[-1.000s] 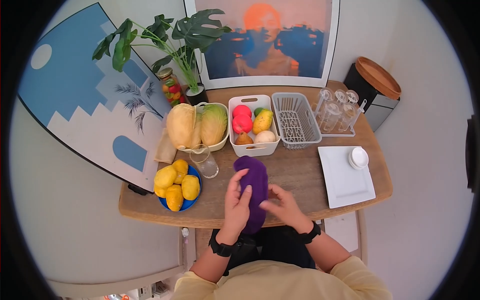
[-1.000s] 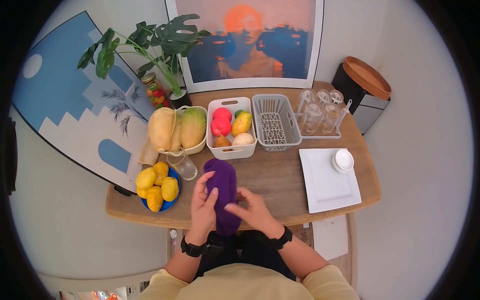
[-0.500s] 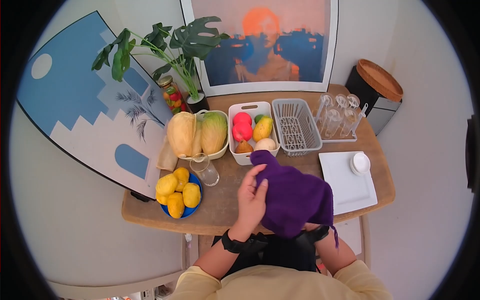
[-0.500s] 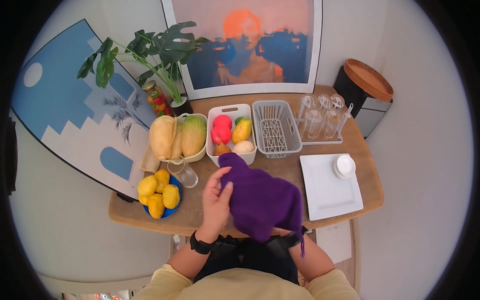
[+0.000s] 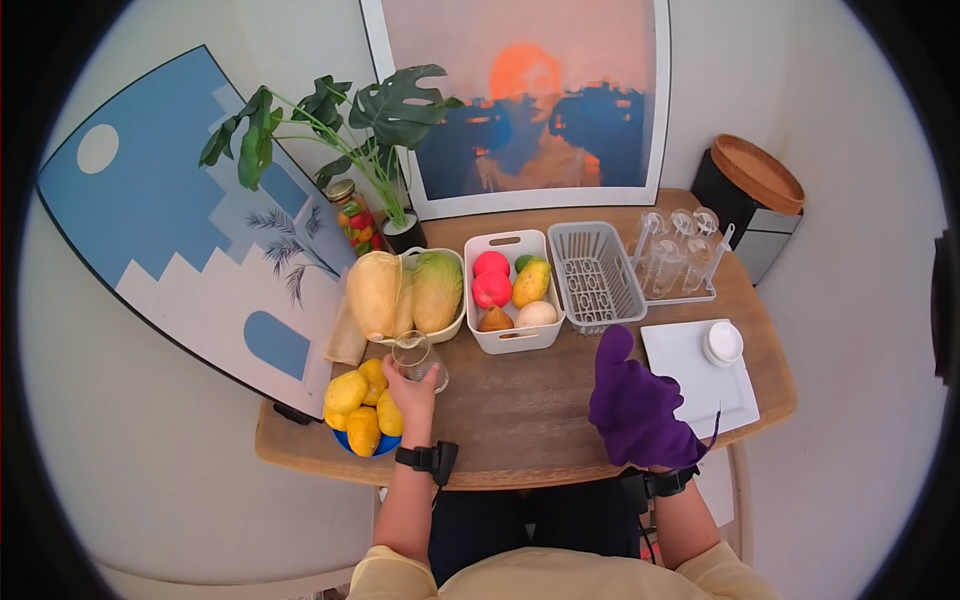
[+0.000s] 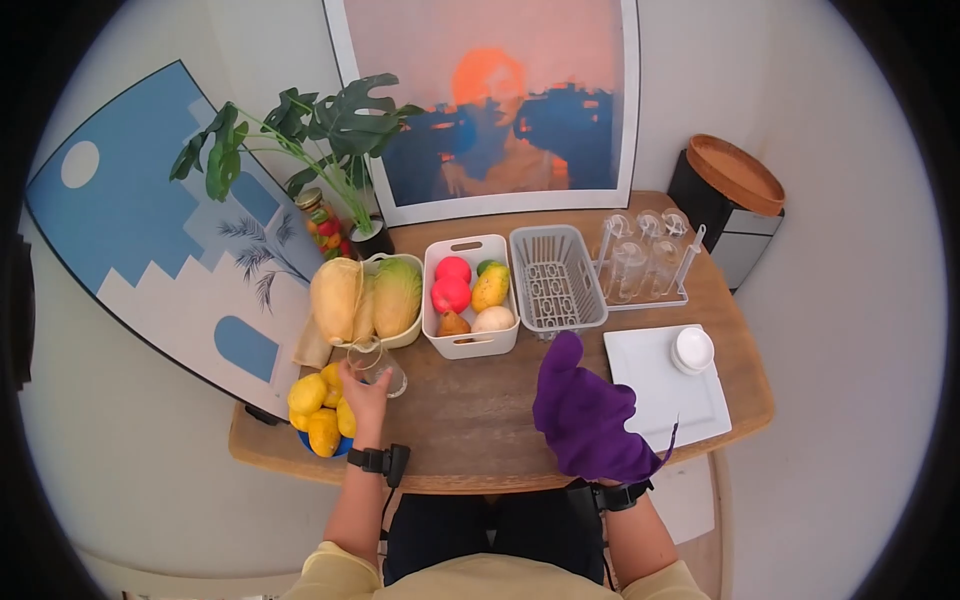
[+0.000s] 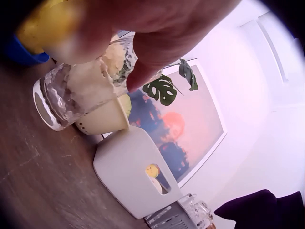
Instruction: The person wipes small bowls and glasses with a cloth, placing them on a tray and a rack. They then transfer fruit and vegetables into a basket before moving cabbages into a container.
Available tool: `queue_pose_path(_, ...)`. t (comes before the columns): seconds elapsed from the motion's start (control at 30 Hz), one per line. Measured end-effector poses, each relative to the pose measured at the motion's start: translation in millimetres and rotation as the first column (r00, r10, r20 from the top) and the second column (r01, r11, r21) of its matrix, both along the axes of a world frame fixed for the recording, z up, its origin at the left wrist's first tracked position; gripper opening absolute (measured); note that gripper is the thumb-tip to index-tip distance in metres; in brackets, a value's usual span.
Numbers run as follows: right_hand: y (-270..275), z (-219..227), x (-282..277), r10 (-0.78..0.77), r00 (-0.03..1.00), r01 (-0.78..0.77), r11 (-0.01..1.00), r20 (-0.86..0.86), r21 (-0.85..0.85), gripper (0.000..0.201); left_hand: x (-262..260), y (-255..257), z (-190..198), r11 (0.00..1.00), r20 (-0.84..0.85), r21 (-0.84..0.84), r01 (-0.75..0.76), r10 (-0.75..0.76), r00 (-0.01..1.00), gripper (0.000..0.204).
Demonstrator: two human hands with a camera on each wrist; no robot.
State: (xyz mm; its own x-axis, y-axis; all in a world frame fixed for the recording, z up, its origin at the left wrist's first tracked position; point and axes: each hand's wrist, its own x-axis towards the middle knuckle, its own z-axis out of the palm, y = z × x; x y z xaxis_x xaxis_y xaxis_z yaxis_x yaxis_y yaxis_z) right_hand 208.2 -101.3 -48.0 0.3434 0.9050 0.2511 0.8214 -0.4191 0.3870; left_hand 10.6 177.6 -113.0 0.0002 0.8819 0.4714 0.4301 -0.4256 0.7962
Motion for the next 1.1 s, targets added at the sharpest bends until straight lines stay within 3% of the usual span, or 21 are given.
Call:
queue_pose_path(0.03,-1,14,-4,0.059,0.993,-0.049,0.993,-0.099,0.107,0.029,3,-1,3,0.982,0.077,-0.166,0.086,-0.074,0.994,0.068)
queue_pose_path(0.17,1,68,-19,0.384,0.841,-0.131,0.828,-0.381,0.545,0.023,13,-43,15,0.957,0.16,-0.203,0.207,-0.176,0.971,0.065)
queue_pose_path(0.27,5,3,5,0.236,0.918,-0.047,0.863,-0.319,0.503,0.022,22,-83,13,0.908,0.271,-0.19,0.374,-0.318,0.909,0.063)
queue_pose_path(0.3,7,8,3,0.232,0.919,-0.043,0.863,-0.32,0.503,0.022,25,-97,20,0.874,0.263,-0.228,0.429,-0.369,0.891,0.062)
queue_pose_path(0.4,22,52,-11,0.123,0.991,-0.098,0.926,-0.045,0.365,0.023,31,-122,26,0.794,0.27,-0.294,0.532,-0.465,0.843,0.062)
queue_pose_path(0.47,21,87,-20,0.364,0.81,-0.162,0.892,-0.459,0.421,0.026,33,-130,23,0.745,0.261,-0.308,0.591,-0.531,0.806,0.063)
queue_pose_path(0.5,23,83,-23,0.359,0.814,-0.158,0.893,-0.457,0.421,0.026,34,-133,21,0.742,0.264,-0.306,0.597,-0.536,0.802,0.063)
queue_pose_path(0.57,29,58,-31,0.356,0.93,-0.278,0.843,-0.091,0.461,0.026,35,-135,19,0.768,0.198,-0.224,0.6,-0.568,0.799,0.062)
queue_pose_path(0.6,36,36,-33,0.349,0.933,-0.272,0.844,-0.089,0.461,0.026,37,-136,17,0.763,0.199,-0.222,0.607,-0.574,0.794,0.062)
queue_pose_path(0.63,45,8,-33,0.569,0.753,-0.296,0.742,-0.331,0.602,0.026,37,-135,16,0.753,0.214,-0.232,0.616,-0.578,0.787,0.061)
queue_pose_path(0.67,53,1,-36,0.744,0.461,-0.252,0.632,-0.483,0.733,0.025,37,-133,14,0.743,0.23,-0.241,0.624,-0.582,0.78,0.061)
queue_pose_path(0.7,58,-3,-37,0.742,0.466,-0.248,0.632,-0.482,0.734,0.025,36,-131,14,0.74,0.228,-0.24,0.629,-0.587,0.777,0.061)
queue_pose_path(0.77,68,10,-41,0.65,0.384,-0.307,0.76,-0.656,0.573,0.029,31,-127,12,0.636,0.317,-0.241,0.733,-0.662,0.679,0.053)
queue_pose_path(0.8,65,22,-47,0.455,0.545,-0.368,0.884,-0.704,0.287,0.032,28,-125,9,0.631,0.316,-0.243,0.737,-0.667,0.675,0.053)
queue_pose_path(0.87,74,25,-47,0.47,0.625,-0.418,0.876,-0.624,0.241,0.029,20,-118,1,0.391,0.583,-0.234,0.89,-0.676,0.45,0.042)
queue_pose_path(0.9,78,27,-48,0.487,0.69,-0.468,0.865,-0.535,0.183,0.027,15,-112,-9,0.381,0.582,-0.237,0.894,-0.681,0.445,0.042)
queue_pose_path(0.93,85,30,-53,0.392,0.779,-0.433,0.901,-0.489,0.031,0.014,10,-105,-22,0.288,0.698,-0.303,0.908,-0.581,0.417,0.038)
queue_pose_path(0.97,89,27,-59,0.378,0.783,-0.416,0.909,-0.494,0.035,0.014,9,-105,-17,0.181,0.792,-0.352,0.918,-0.465,0.396,0.033)
queue_pose_path(1.0,95,22,-62,0.382,0.776,-0.399,0.914,-0.501,0.08,0.01,12,-109,-12,0.284,0.801,-0.331,0.9,-0.419,0.427,0.027)
queue_pose_path(1.03,97,19,-60,0.39,0.772,-0.38,0.916,-0.502,0.127,0.006,16,-108,-13,0.267,0.797,-0.325,0.907,-0.44,0.415,0.027)
queue_pose_path(1.1,92,17,-50,0.43,0.769,-0.391,0.902,-0.472,0.185,0.011,20,-102,-22,0.407,0.822,-0.333,0.851,-0.317,0.473,0.025)
